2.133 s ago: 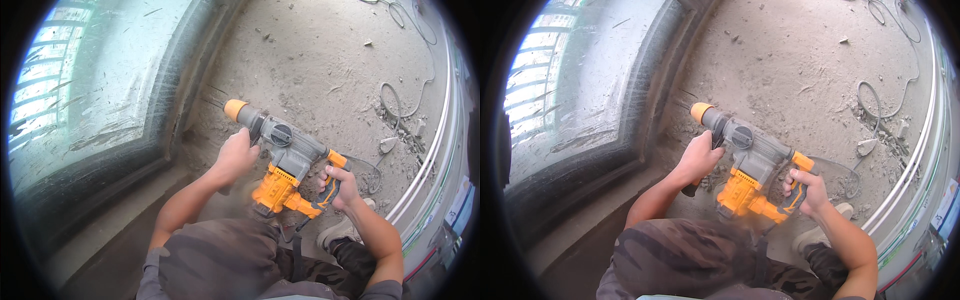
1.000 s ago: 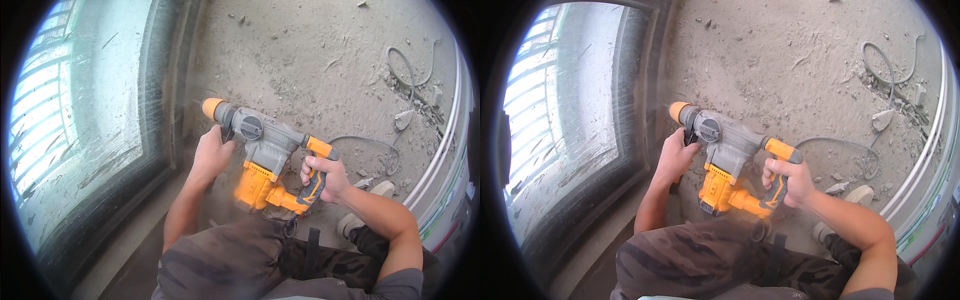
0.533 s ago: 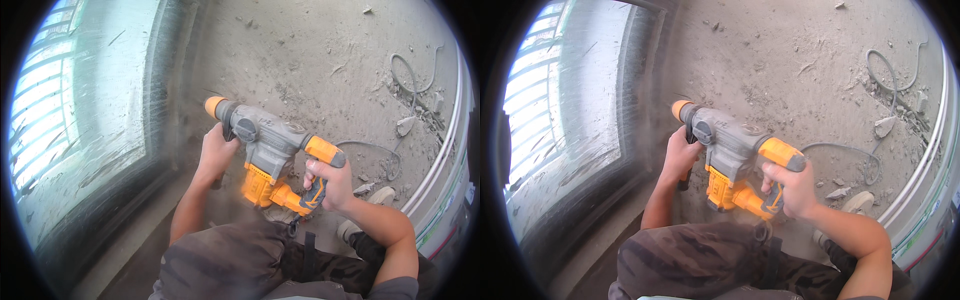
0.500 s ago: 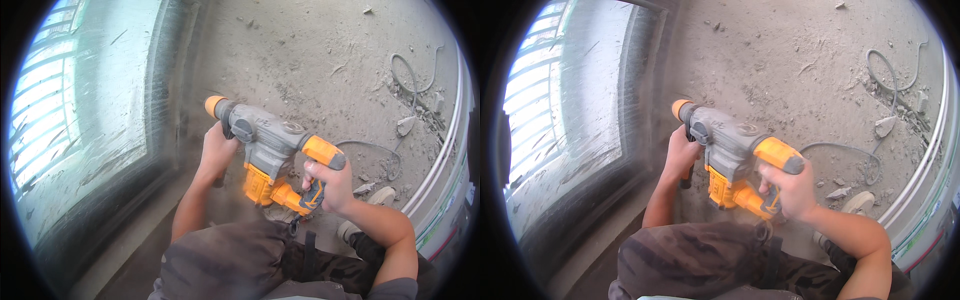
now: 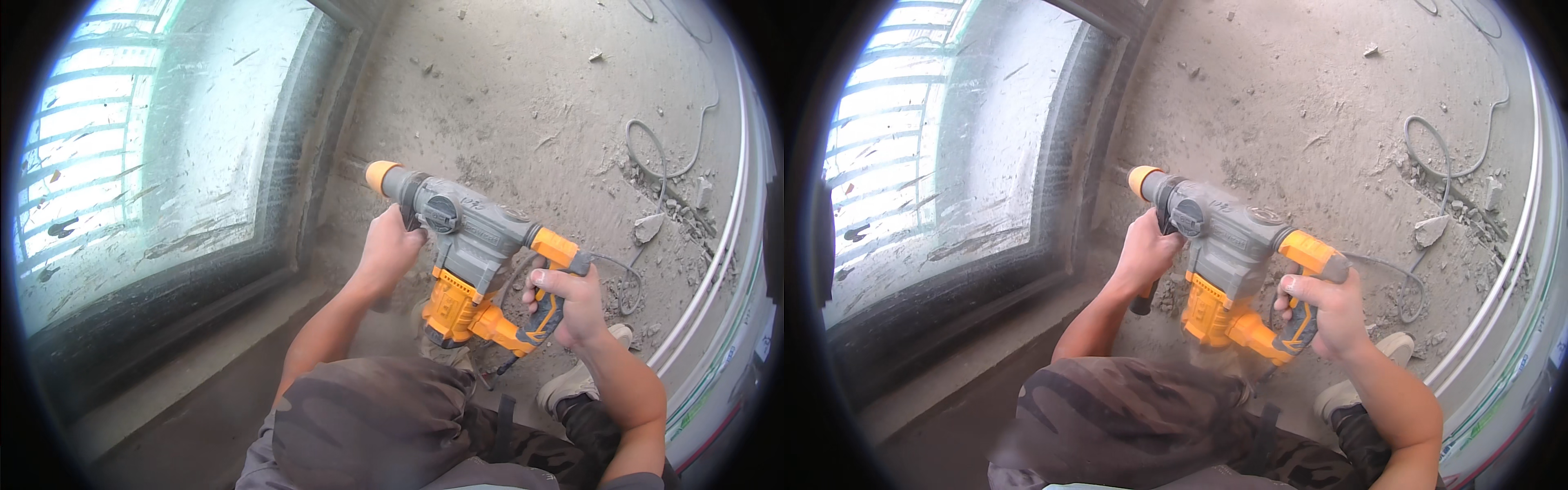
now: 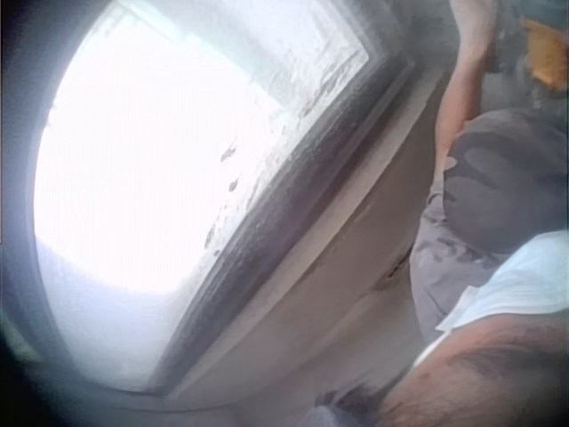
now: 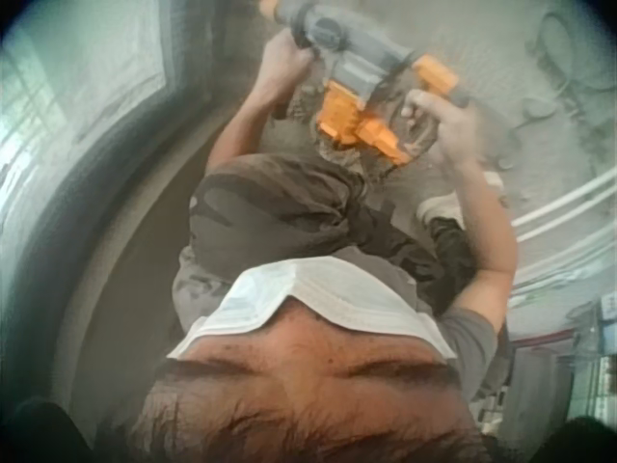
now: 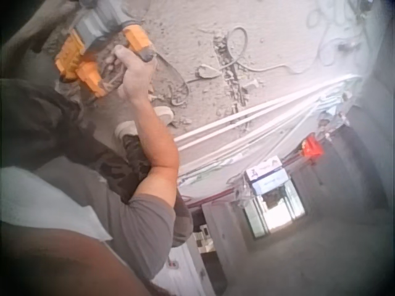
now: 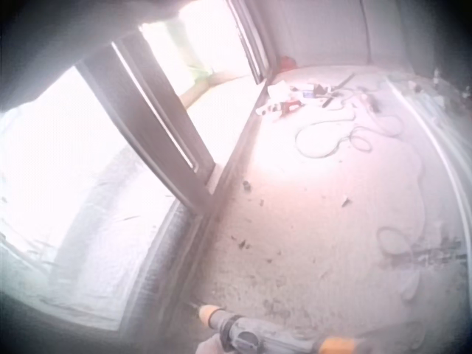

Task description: The person uses a yellow and grey hammer drill to break apart a concrete floor near a window. They repeatedly apply the tool to the same area, creating dust and debris, and occasionally clear the debris with their hand.

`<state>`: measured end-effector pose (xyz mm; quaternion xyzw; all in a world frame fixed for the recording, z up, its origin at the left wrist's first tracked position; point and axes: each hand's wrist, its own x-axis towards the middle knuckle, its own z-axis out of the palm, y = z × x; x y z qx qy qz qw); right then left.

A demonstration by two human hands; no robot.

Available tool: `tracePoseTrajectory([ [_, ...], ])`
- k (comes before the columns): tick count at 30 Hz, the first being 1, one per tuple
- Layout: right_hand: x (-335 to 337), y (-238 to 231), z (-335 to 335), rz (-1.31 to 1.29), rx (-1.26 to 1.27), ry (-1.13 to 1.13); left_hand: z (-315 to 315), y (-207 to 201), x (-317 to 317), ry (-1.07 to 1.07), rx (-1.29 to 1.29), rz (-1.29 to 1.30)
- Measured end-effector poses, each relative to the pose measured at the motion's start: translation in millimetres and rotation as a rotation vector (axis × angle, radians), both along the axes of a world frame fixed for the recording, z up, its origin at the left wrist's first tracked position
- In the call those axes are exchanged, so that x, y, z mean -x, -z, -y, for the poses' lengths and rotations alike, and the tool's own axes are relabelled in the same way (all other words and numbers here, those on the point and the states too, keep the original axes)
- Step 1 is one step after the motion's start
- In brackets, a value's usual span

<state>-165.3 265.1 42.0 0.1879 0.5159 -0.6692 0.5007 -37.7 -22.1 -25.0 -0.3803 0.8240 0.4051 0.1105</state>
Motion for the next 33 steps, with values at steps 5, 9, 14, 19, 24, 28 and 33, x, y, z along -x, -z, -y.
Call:
tracePoseTrajectory([
  [5,-8.9,34.7,12.0,0.08,0.026,0.021,22.0,12.2,-6.4,0.027,0.036,0.054],
  [9,-0.9,49.6,20.5,0.152,0.034,0.022,25.2,3.2,3.1,-0.002,-0.006,0.134],
  [14,2.9,37.6,24.3,0.152,0.062,0.007,32.2,9.2,-5.6,0.014,0.013,0.079],
  [19,5.9,19.9,34.0,0.108,0.088,0.012,27.0,-13.9,10.3,-0.093,-0.093,0.085],
  [24,9.4,12.1,44.0,0.078,0.077,-0.007,32.3,-12.6,7.2,-0.123,-0.073,0.052],
  [28,15.8,-9.7,61.3,-0.006,0.086,-0.069,37.5,-11.4,9.1,-0.197,-0.142,0.002],
  [33,32.1,-32.4,73.8,-0.07,0.159,-0.178,37.9,-14.8,15.8,-0.254,-0.228,-0.146],
])
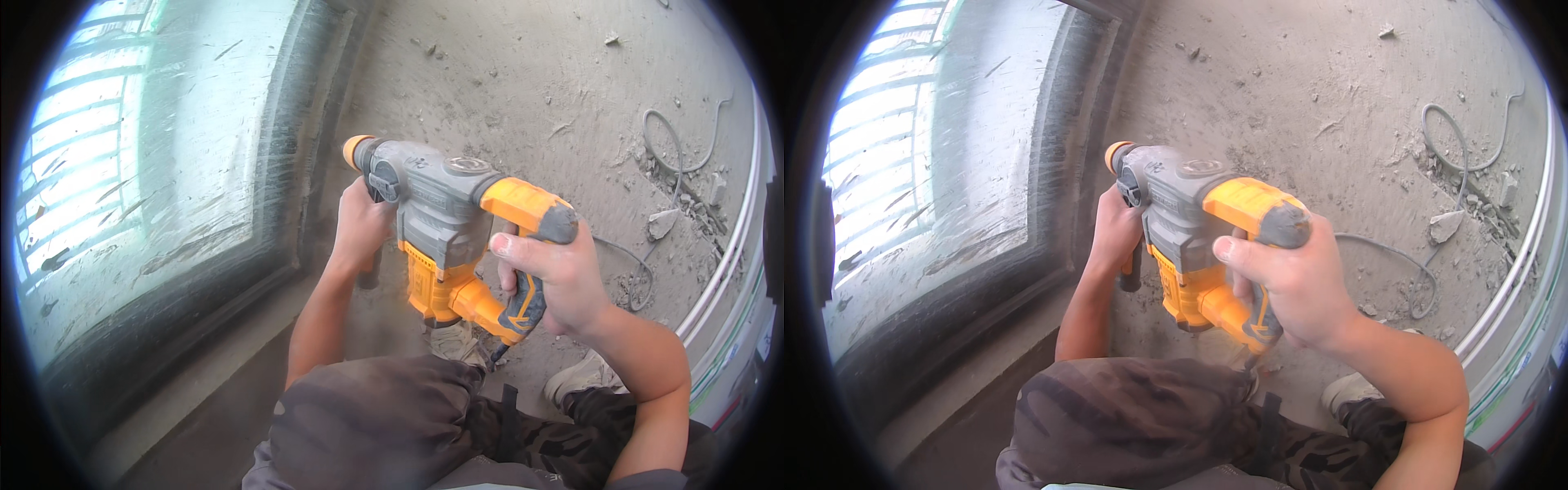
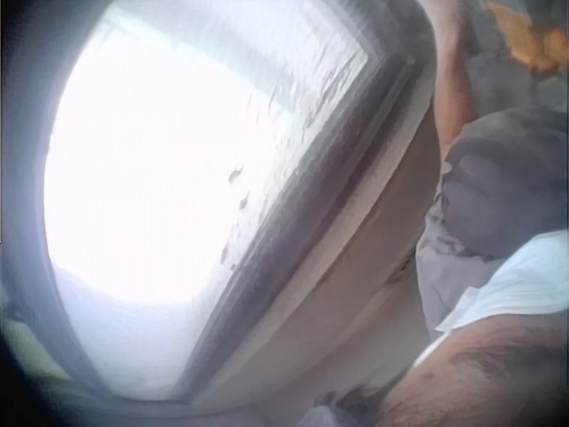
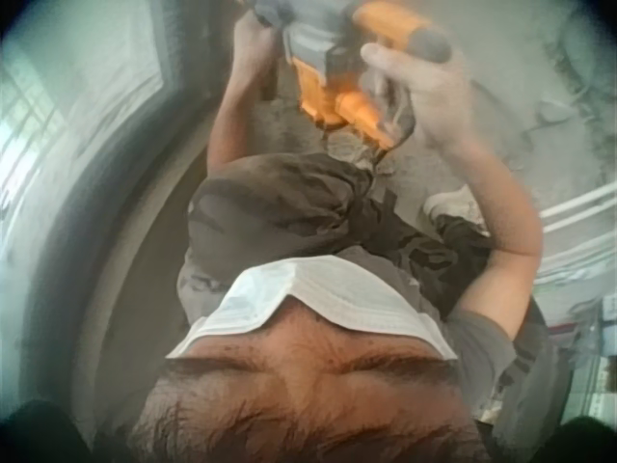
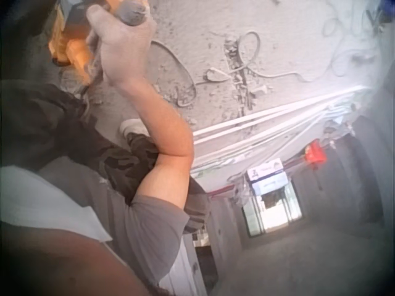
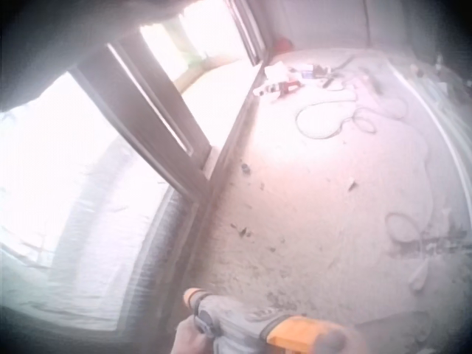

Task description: The person uses a yellow and grey hammer drill to break apart a concrete floor near a window. They repeatedly apply the tool to the same area, creating dust and debris, and occasionally clear the debris with their hand.

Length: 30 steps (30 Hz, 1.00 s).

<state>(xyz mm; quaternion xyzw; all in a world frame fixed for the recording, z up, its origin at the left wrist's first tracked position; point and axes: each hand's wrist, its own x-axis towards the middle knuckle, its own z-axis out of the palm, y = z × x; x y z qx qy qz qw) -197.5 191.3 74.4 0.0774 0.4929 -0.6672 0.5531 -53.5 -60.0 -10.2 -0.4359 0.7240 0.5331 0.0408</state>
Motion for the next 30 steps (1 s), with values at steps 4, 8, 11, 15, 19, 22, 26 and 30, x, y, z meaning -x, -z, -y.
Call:
tracePoseTrajectory([
  [4,1.9,-16.2,15.2,-0.049,-0.001,-0.006,1.3,13.8,-2.3,-0.005,-0.034,-0.245],
  [8,17.6,-18.3,23.8,-0.159,-0.036,-0.065,-4.0,31.2,2.2,-0.059,-0.005,-0.177],
  [11,26.8,-8.1,-15.4,-0.065,-0.043,-0.009,-27.3,2.8,10.5,0.023,0.005,0.037],
  [15,0.6,4.1,-62.6,0.027,-0.046,0.078,-59.6,-5.8,-1.0,0.101,0.048,0.111],
  [19,-29.1,32.0,-73.1,0.115,-0.06,0.117,-54.0,3.2,-22.7,0.139,0.16,0.126],
  [22,-47.8,50.5,-57.8,0.139,-0.017,0.132,-33.6,16.6,-37.2,0.169,0.222,0.13],
  [26,-85.2,56.0,-34.2,0.092,-0.013,0.159,-6.5,29.7,-46.5,0.187,0.238,0.132],
  [30,-105.9,39.5,-29.9,-0.042,-0.096,0.109,3.1,36.2,-62.6,0.164,0.171,0.002],
])
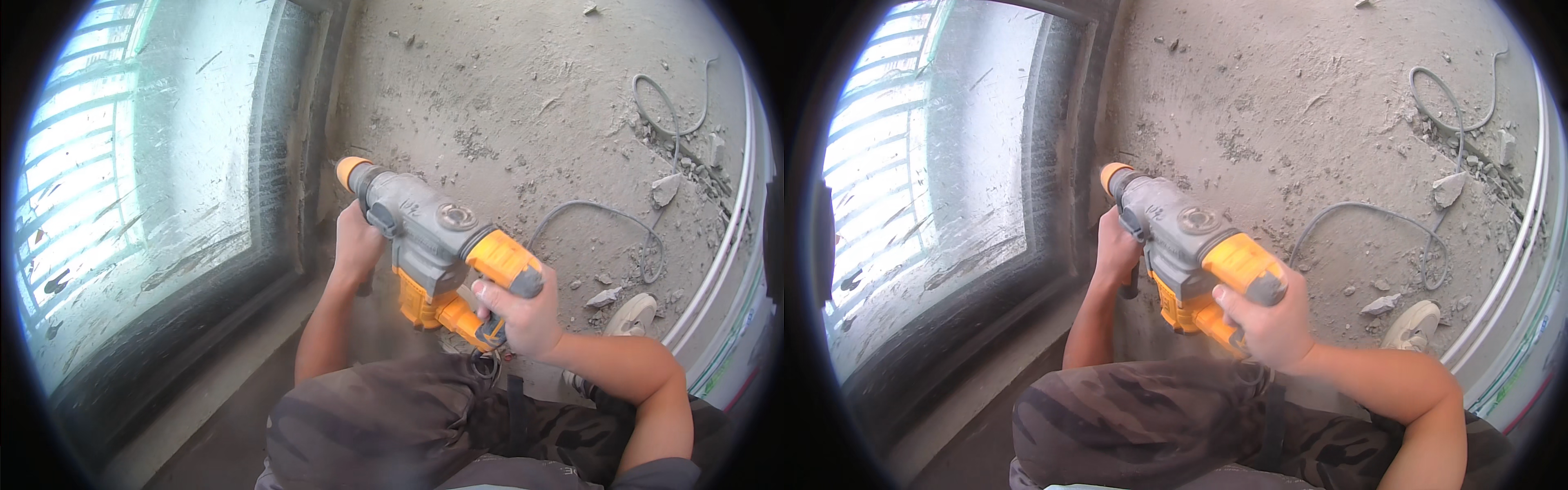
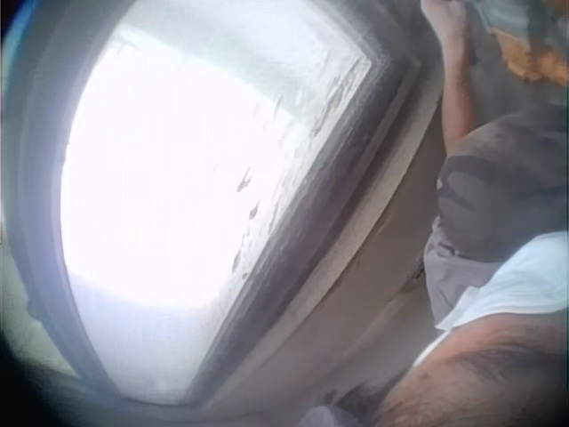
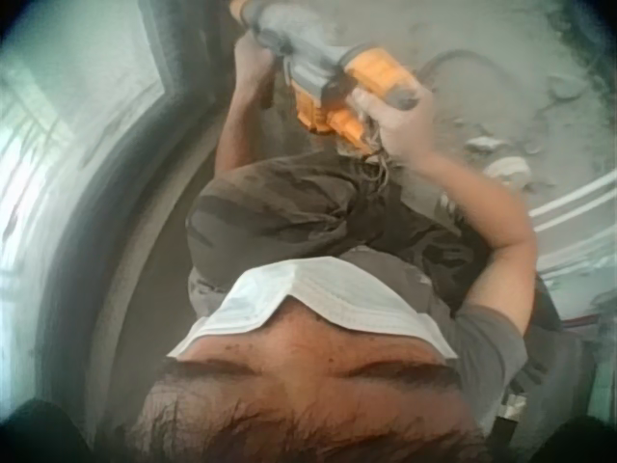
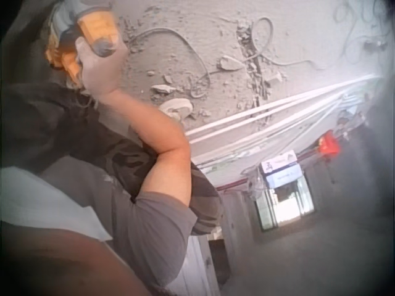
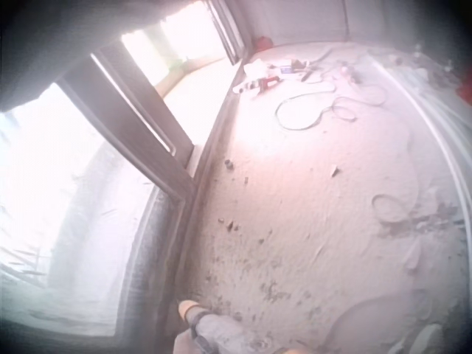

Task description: The person uses a yellow and grey hammer drill to break apart a concrete floor near a window. They repeatedly apply the tool to the same area, creating dust and debris, and occasionally clear the debris with their hand.

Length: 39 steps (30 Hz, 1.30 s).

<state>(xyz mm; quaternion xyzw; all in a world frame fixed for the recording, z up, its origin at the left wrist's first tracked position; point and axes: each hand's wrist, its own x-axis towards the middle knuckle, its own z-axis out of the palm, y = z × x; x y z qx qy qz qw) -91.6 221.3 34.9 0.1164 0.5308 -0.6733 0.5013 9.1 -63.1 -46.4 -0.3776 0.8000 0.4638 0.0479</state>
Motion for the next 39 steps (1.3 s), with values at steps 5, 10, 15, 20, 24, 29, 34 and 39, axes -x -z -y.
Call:
tracePoseTrajectory([
  [5,-15.2,-23.7,16.3,-0.371,-0.049,-0.119,0.8,19.8,-14.4,-0.006,-0.083,-0.327],
  [10,17.6,-32.4,-8.0,-0.312,-0.015,-0.127,-28.3,13.3,-4.5,-0.091,-0.116,-0.322],
  [15,32.9,-35.9,-56.0,-0.114,0.004,-0.161,-68.2,-29.3,2.9,-0.15,-0.108,-0.07],
  [20,22.1,-11.3,-48.2,-0.085,0.05,-0.156,-60.8,-28.0,5.0,-0.156,-0.051,-0.093],
  [24,11.1,0.7,-37.9,-0.024,0.058,-0.149,-44.7,-19.3,-6.2,-0.116,-0.004,-0.042],
  [29,-1.3,9.8,-21.2,0.047,0.043,-0.122,-25.0,4.9,-17.5,-0.054,0.043,-0.089],
  [34,-11.7,14.3,-17.4,-0.054,0.045,-0.084,-20.2,0.1,-10.0,-0.02,0.03,-0.086],
  [39,-24.4,-0.8,3.3,-0.286,-0.003,-0.068,-5.5,13.1,-21.7,-0.073,-0.07,-0.189],
])
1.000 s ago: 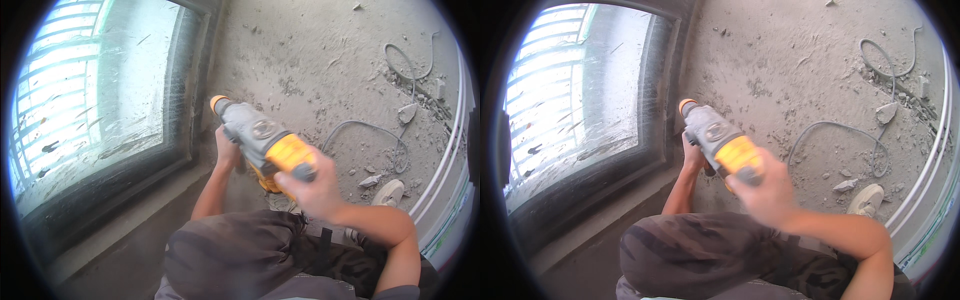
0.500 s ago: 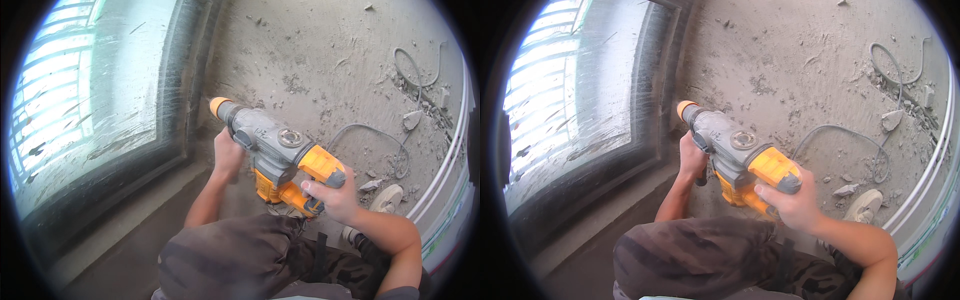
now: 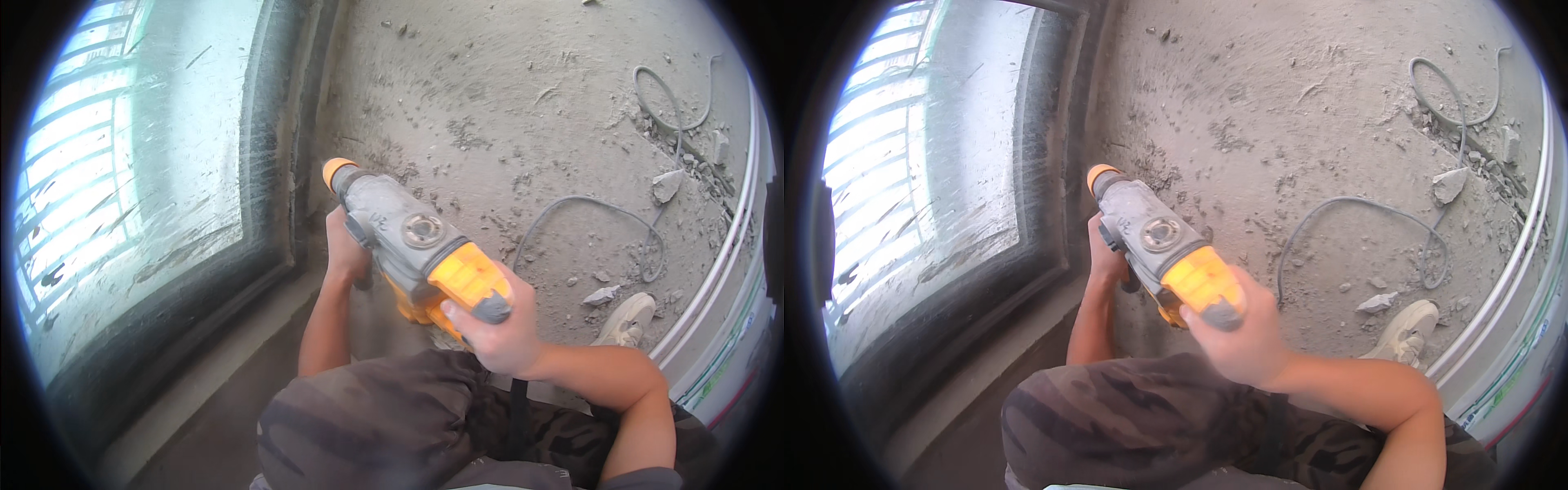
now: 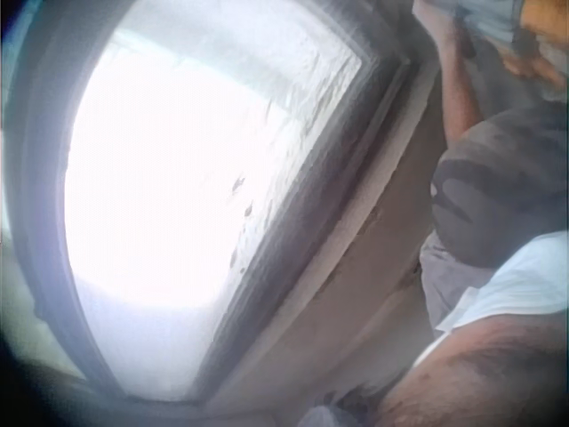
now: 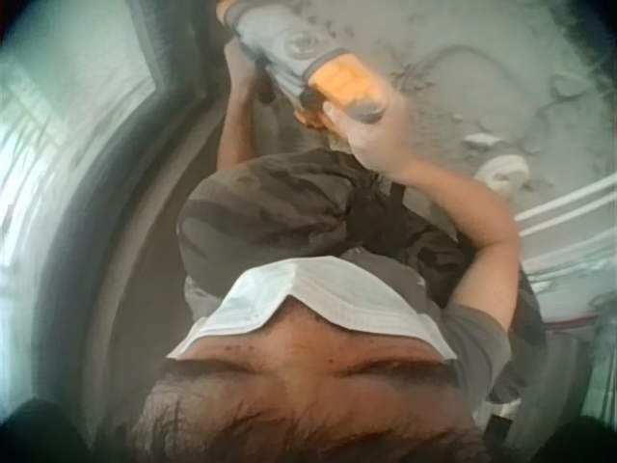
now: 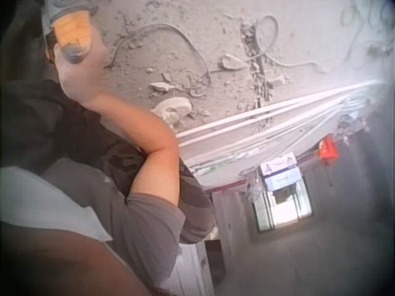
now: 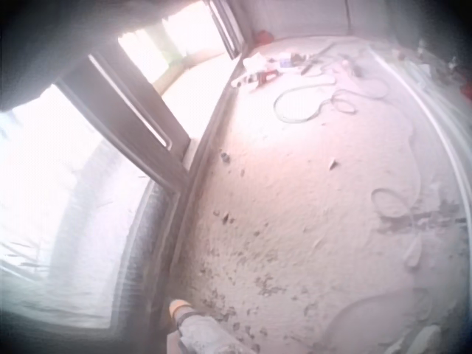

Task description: The person uses a yellow and grey hammer drill to break apart a concrete floor near a window. They repeatedly apply the tool to the same area, creating dust and debris, and occasionally clear the debris with their hand.

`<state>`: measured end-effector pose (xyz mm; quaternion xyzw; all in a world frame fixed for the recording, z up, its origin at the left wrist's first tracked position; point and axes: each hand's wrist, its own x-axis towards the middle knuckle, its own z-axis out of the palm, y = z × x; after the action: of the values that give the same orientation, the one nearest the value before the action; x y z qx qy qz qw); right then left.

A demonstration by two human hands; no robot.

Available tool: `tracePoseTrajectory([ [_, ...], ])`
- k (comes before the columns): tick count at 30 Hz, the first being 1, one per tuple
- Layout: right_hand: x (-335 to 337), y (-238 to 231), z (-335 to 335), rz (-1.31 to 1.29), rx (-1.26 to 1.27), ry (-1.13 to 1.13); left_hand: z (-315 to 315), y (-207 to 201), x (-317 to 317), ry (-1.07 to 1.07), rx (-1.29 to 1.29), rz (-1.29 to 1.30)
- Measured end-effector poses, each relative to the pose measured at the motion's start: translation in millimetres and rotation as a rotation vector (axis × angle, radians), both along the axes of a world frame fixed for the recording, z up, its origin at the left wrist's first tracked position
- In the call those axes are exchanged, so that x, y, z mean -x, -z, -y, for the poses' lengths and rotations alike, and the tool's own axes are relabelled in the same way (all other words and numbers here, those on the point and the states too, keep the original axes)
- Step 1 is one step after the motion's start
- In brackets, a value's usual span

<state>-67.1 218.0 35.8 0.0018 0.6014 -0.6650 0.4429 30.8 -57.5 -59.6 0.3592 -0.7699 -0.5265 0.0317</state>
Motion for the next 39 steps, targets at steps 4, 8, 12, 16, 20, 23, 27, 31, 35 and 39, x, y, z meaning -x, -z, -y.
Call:
tracePoseTrajectory([
  [4,20.6,-10.7,-0.8,-0.041,-0.064,-0.024,-12.5,4.5,6.0,-0.102,-0.121,-0.069],
  [8,53.5,-24.0,-38.5,0.105,-0.036,-0.053,-42.7,-25.7,29.1,-0.04,-0.06,0.083],
  [12,52.7,-31.3,-54.4,0.152,0.003,0.015,-58.9,-34.9,33.6,-0.026,0.035,0.062],
  [16,49.3,-23.6,-38.5,0.181,0.026,0.011,-43.7,-35.0,27.0,-0.04,0.064,0.114],
  [20,39.0,-2.7,-16.4,0.249,0.093,-0.01,-14.9,-14.7,18.7,-0.006,0.207,0.127],
  [23,23.5,3.4,3.8,0.237,0.079,0.047,6.9,3.8,15.9,0.03,0.2,0.176],
  [27,25.0,9.9,1.7,0.22,0.017,0.091,-0.9,-7.8,35.7,0.021,0.026,0.102],
  [31,56.8,21.1,-12.4,0.363,0.002,0.147,-15.2,-9.4,46.0,0.076,0.072,0.184],
  [35,68.5,5.0,-40.6,0.399,0.044,0.14,-43.0,-18.0,45.6,0.072,0.046,0.325],
  [39,63.7,2.6,-47.9,0.438,0.046,0.147,-50.0,-37.1,44.6,-0.014,0.039,0.342],
])
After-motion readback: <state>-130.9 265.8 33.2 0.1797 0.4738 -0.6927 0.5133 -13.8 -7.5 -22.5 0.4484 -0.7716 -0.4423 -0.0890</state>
